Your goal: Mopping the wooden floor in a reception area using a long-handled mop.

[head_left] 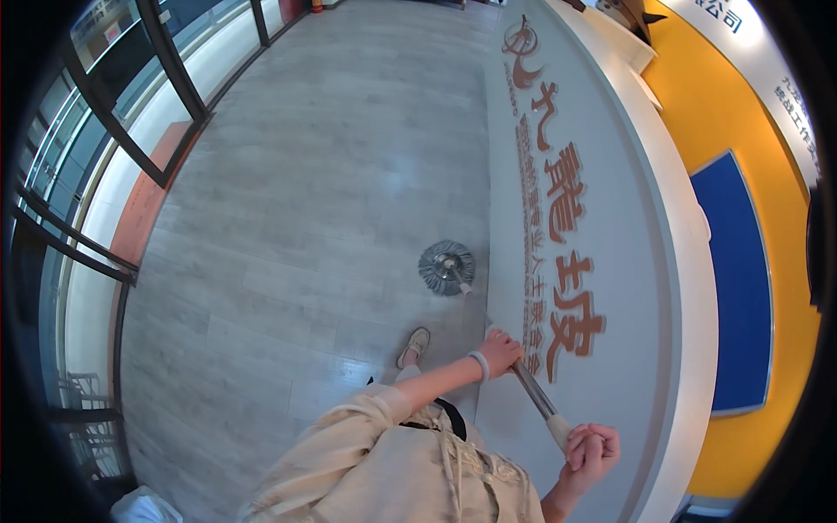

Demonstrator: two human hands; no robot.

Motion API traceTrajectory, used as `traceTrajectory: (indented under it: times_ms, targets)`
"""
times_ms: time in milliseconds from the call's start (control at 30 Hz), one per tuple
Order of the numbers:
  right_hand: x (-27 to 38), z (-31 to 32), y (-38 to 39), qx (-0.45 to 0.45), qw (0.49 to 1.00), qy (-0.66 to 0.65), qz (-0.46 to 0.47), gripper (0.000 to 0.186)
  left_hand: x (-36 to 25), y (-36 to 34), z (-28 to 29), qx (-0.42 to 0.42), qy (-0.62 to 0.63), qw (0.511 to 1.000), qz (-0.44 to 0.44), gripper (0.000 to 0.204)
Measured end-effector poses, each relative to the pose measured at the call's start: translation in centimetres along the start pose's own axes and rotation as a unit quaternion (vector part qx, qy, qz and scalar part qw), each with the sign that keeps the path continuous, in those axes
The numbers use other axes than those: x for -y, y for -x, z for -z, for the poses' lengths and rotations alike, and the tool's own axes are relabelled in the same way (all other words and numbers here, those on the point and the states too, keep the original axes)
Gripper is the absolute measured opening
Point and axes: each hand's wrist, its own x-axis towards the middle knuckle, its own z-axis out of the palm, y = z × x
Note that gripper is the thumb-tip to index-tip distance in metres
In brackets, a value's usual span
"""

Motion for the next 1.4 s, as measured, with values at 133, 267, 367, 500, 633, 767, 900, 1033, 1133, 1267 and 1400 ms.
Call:
traceTrajectory:
  times_ms: [133,267,367,500,633,767,900,1033,1133,1267,1400]
  targets:
    - [-1.9,-1.6,-7.7,0.035,0.996,-0.067,-0.04,0.014,5.1,-2.1,4.1,0.005,-0.044,0.998,0.051,0.026]
    - [-9.4,-4.9,-14.2,0.087,0.965,-0.065,-0.239,0.009,13.7,0.2,6.6,-0.021,-0.082,0.982,0.168,0.046]
    - [-15.7,-10.3,-17.0,0.195,0.944,-0.021,-0.266,0.01,19.5,2.6,8.2,-0.032,-0.017,0.963,0.266,0.067]
    - [-18.8,-15.7,-18.2,0.271,0.919,-0.099,-0.267,0.01,23.5,3.1,9.4,-0.077,-0.035,0.863,0.498,0.092]
    - [-16.7,-14.2,-22.2,0.248,0.946,0.034,-0.208,0.01,23.6,-0.4,9.8,0.0,-0.036,0.879,0.475,0.098]
    - [-10.7,-9.5,-26.0,0.128,0.974,0.057,-0.176,0.013,19.6,-7.4,8.3,0.034,-0.018,0.943,0.33,0.094]
    - [-6.1,-6.2,-24.4,0.021,0.99,0.103,-0.096,0.014,15.4,-14.1,8.2,0.082,0.011,0.976,0.2,0.091]
    - [-4.9,-8.8,-23.0,-0.066,0.988,0.135,-0.026,0.014,17.0,-19.2,7.0,0.062,0.083,0.994,0.025,0.06]
    - [-6.2,-11.0,-23.2,-0.105,0.98,0.128,-0.108,0.015,19.2,-22.4,5.2,0.046,0.097,0.994,-0.017,0.041]
    - [-7.4,-10.4,-26.2,-0.085,0.995,0.045,-0.034,0.014,20.3,-24.2,6.7,0.051,0.027,0.997,-0.056,0.035]
    - [-7.8,-11.7,-31.2,-0.03,0.999,-0.034,-0.026,0.013,23.8,-24.2,11.0,0.032,0.015,0.999,-0.034,0.034]
